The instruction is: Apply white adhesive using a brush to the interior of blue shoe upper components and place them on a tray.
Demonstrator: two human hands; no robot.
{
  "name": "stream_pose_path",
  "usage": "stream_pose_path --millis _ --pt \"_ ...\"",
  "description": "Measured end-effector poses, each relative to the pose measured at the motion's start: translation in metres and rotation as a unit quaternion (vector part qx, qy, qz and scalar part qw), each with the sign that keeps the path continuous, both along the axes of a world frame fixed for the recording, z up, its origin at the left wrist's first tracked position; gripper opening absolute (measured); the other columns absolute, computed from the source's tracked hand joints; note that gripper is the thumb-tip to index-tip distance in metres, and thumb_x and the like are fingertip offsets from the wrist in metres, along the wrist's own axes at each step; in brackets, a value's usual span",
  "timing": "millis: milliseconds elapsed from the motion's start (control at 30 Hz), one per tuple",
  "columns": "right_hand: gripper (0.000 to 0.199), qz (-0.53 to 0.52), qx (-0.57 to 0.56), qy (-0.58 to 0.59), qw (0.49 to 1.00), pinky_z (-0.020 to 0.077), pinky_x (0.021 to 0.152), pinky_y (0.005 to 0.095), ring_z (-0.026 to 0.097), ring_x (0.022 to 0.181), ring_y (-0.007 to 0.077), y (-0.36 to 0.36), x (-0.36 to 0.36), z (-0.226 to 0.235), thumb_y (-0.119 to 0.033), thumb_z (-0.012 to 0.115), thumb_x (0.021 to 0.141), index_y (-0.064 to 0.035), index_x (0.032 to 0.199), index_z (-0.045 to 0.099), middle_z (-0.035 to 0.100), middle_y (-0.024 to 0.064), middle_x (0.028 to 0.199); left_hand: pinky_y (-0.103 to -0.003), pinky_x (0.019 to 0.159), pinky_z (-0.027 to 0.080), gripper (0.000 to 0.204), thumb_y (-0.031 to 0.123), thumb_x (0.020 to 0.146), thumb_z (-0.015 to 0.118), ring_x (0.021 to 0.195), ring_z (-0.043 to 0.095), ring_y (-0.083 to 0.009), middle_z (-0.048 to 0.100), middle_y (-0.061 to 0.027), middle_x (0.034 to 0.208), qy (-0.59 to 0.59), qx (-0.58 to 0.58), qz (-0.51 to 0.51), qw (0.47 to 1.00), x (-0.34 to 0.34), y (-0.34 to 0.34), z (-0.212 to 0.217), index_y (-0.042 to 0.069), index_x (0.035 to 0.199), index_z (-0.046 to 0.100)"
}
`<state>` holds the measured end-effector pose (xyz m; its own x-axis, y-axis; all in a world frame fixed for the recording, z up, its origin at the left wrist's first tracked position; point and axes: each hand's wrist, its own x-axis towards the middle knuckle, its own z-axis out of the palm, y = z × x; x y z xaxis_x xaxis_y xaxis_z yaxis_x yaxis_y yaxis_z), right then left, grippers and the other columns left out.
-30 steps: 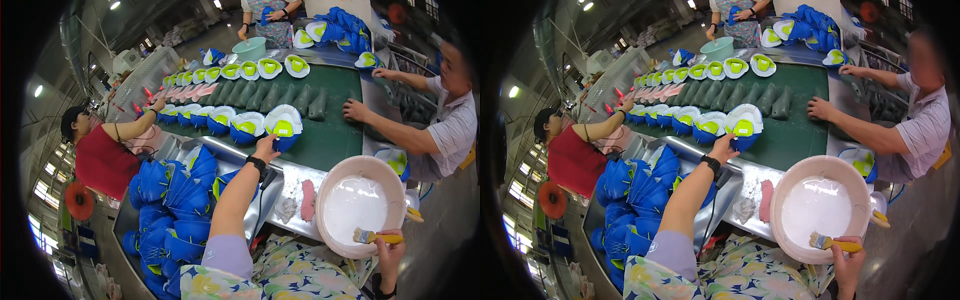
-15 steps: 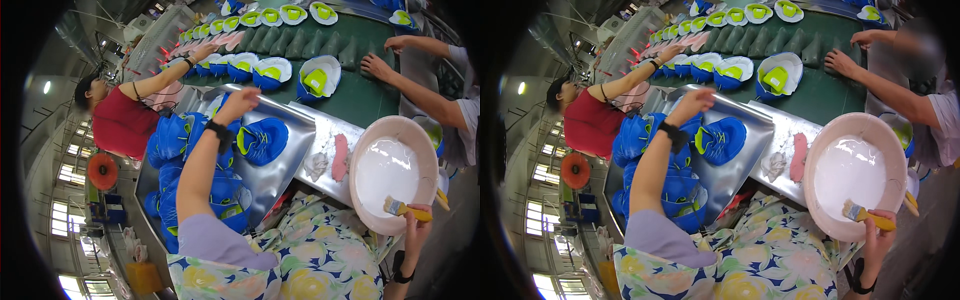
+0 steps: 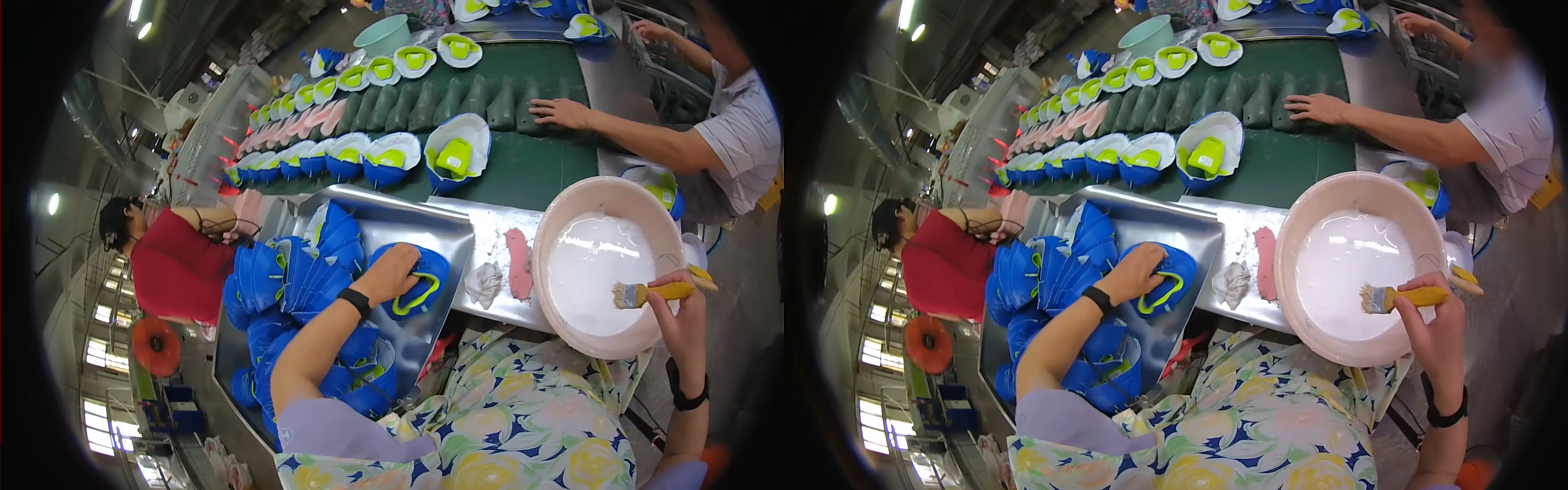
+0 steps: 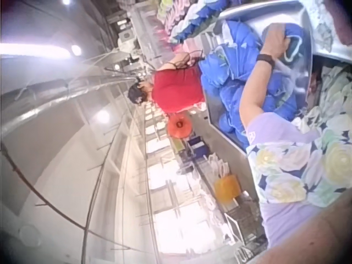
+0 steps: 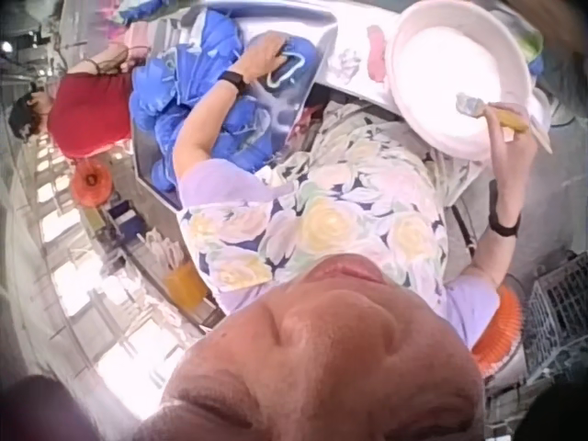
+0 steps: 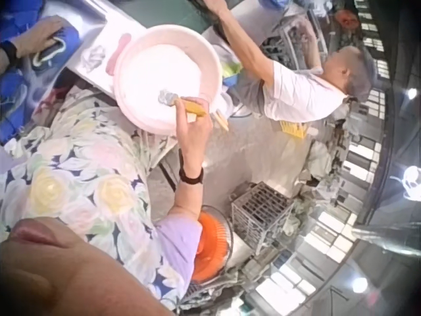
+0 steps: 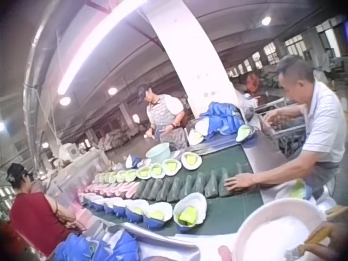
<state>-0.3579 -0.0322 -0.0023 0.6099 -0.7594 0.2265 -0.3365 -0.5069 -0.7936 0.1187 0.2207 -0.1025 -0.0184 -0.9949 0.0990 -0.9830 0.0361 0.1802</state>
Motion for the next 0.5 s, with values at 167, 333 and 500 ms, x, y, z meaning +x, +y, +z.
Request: stream_pose_path --millis 167,333,500 --pt "0.009 -0.007 0.124 -0.039 0.991 0.048 0.073 0.0255 0.064 0.079 0.0128 -0.013 0.002 -0.015 -0.005 0.067 0.091 0.001 0.097 0.063 0.065 0.0059 0.092 -0.032 0.09 0.055 0.051 0.004 0.086 0.072 0.1 0.067 -0.0231 0.066 -0.0088 0.116 0.499 -0.14 0.151 0.842 -0.009 -0.032 0.044 0.008 0.133 0.053" --pt "0.014 0.008 0.146 -0.088 0.985 0.0498 0.071 0.024 0.064 0.077 0.0109 -0.024 0.013 -0.018 -0.011 0.066 0.096 -0.0001 0.102 0.06 0.064 0.0048 0.092 -0.05 0.098 0.056 0.046 0.03 0.105 0.046 0.113 0.066 -0.0362 0.064 -0.0205 0.127 0.821 -0.096 0.124 0.548 -0.025 -0.074 0.071 0.005 0.144 0.045" --pt "0.015 0.046 0.204 -0.121 0.97 0.0518 0.07 0.0244 0.064 0.076 0.0109 -0.036 0.03 -0.012 -0.013 0.067 0.096 0.0002 0.101 0.061 0.065 0.0053 0.09 -0.057 0.095 0.056 0.052 0.039 0.108 0.039 0.109 0.067 -0.0431 0.064 -0.0273 0.124 0.879 0.048 -0.019 0.474 -0.078 -0.114 0.086 0.0 0.142 0.045"
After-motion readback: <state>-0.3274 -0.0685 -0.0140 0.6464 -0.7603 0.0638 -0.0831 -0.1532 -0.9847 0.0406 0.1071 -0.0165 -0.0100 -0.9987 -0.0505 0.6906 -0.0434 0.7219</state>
